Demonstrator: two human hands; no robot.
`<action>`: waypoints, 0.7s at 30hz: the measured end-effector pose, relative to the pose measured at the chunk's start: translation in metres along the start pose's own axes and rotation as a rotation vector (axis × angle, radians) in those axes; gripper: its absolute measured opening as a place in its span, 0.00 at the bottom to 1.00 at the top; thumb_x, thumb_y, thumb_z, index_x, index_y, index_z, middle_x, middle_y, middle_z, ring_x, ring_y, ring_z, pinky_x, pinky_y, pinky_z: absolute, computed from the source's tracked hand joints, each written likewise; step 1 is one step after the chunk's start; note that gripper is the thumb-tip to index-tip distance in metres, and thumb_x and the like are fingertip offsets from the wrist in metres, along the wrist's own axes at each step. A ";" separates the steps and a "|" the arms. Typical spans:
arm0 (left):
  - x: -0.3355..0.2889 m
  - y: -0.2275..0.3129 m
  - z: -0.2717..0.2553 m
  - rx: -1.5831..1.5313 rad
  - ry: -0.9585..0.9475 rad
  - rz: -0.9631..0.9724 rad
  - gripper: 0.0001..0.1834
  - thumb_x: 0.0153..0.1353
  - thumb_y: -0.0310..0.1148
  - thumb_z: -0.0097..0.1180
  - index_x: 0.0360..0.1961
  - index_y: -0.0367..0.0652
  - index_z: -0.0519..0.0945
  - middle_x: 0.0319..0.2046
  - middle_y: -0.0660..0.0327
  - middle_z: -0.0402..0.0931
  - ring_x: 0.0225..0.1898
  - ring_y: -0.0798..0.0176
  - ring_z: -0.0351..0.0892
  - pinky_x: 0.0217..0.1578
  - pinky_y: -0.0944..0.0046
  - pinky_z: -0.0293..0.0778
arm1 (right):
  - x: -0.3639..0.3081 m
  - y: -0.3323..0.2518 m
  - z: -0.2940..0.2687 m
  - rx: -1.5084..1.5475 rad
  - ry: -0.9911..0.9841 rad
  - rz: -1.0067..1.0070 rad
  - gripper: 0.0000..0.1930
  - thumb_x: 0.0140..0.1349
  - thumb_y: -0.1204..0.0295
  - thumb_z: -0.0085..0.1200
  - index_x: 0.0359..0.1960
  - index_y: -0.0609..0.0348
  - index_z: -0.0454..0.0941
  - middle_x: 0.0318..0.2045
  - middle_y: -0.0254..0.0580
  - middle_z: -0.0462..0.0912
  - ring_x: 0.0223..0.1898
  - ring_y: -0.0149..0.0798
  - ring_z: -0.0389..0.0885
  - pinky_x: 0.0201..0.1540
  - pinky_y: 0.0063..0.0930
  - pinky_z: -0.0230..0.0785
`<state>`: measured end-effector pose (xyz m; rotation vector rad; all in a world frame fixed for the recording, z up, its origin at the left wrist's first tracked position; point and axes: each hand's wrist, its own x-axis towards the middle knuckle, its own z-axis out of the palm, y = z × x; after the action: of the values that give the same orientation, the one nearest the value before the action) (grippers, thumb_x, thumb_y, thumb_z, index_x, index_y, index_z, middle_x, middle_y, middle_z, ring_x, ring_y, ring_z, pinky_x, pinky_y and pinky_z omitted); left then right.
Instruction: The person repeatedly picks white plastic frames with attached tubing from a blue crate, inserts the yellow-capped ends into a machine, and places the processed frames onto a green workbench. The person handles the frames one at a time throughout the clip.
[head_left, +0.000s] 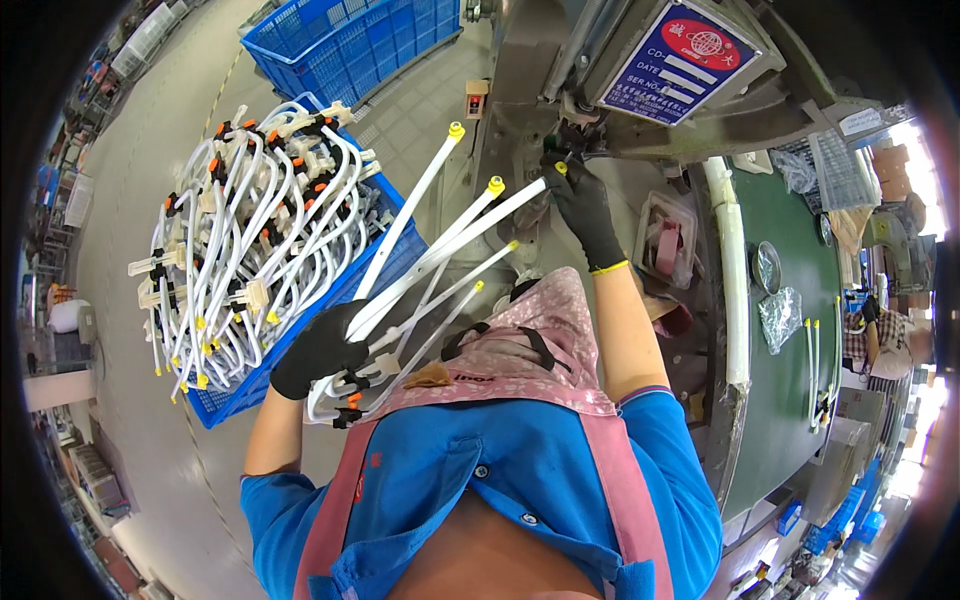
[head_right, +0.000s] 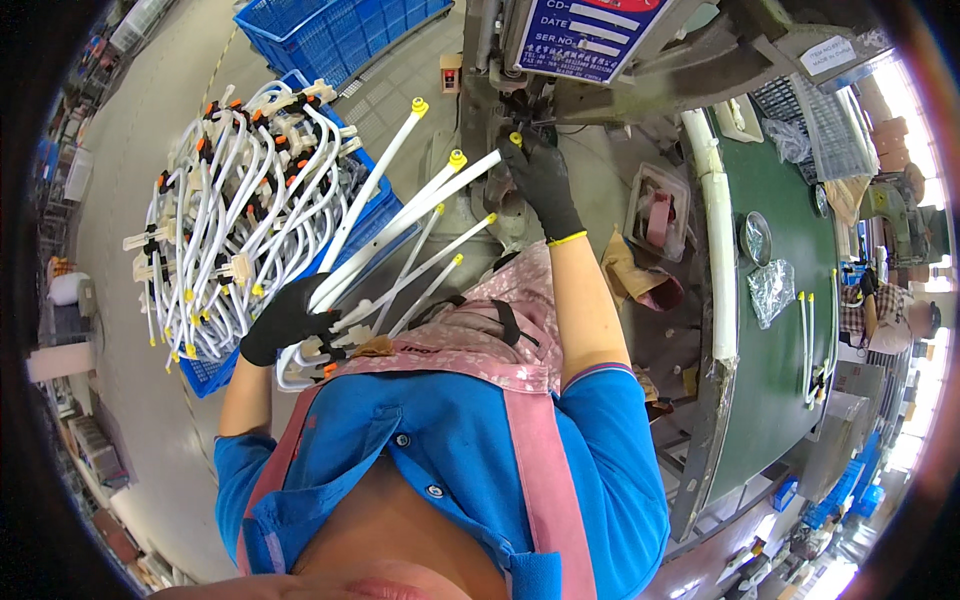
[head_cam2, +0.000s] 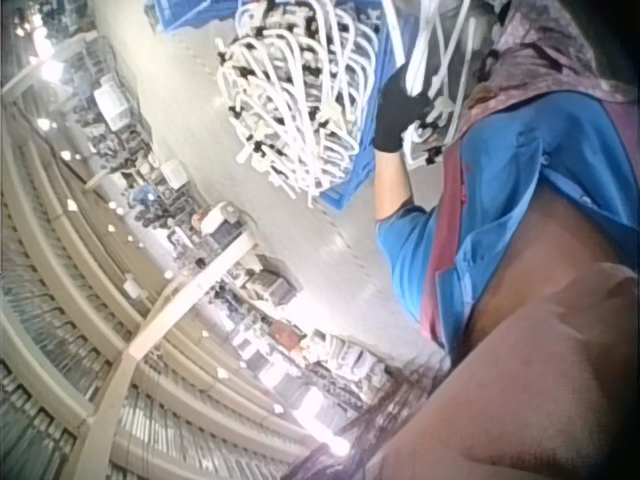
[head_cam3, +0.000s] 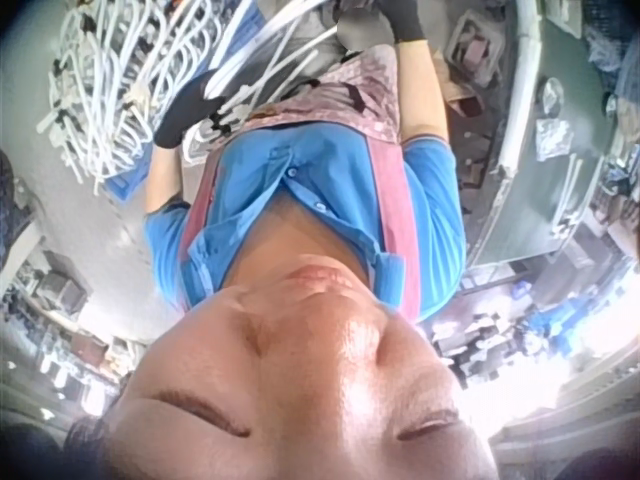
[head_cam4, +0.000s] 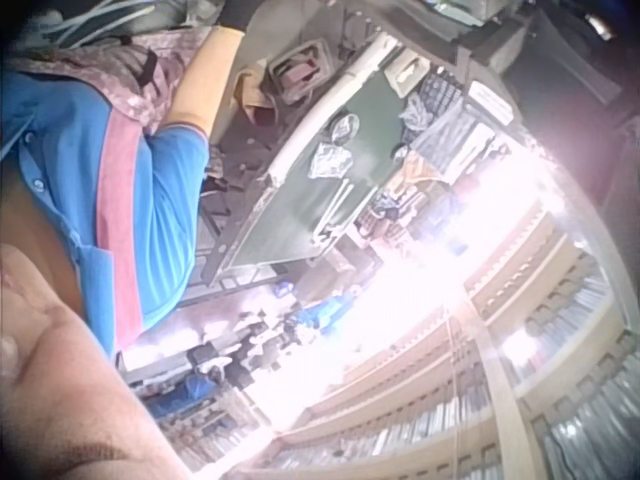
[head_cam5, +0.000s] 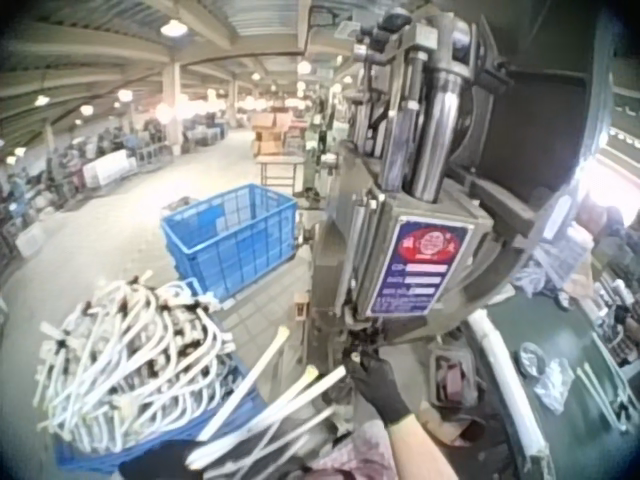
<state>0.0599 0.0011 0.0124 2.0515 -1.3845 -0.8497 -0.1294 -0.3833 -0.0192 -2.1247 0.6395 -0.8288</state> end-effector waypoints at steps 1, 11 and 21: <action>-0.001 -0.001 0.000 -0.008 0.026 0.040 0.32 0.49 0.35 0.64 0.56 0.34 0.71 0.39 0.54 0.78 0.36 0.65 0.80 0.38 0.62 0.76 | -0.003 0.000 0.003 -0.008 -0.011 0.040 0.17 0.64 0.62 0.54 0.47 0.60 0.78 0.34 0.50 0.82 0.35 0.48 0.82 0.36 0.34 0.71; -0.002 0.006 0.019 -0.164 -0.019 -0.049 0.33 0.50 0.32 0.64 0.60 0.37 0.69 0.40 0.55 0.79 0.35 0.67 0.77 0.38 0.63 0.74 | -0.028 -0.011 0.012 0.065 0.028 0.187 0.23 0.64 0.62 0.54 0.57 0.59 0.69 0.39 0.49 0.81 0.39 0.42 0.80 0.41 0.34 0.71; -0.002 0.025 0.021 -0.203 0.017 -0.089 0.42 0.47 0.26 0.57 0.68 0.42 0.60 0.64 0.47 0.63 0.67 0.54 0.61 0.64 0.60 0.57 | -0.092 0.042 -0.005 0.166 -0.028 0.440 0.20 0.63 0.63 0.54 0.52 0.62 0.74 0.43 0.50 0.81 0.45 0.43 0.79 0.49 0.35 0.69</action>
<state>0.0285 -0.0068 0.0169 1.9704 -1.1540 -0.9666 -0.2011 -0.3501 -0.0823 -1.7515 0.9453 -0.5826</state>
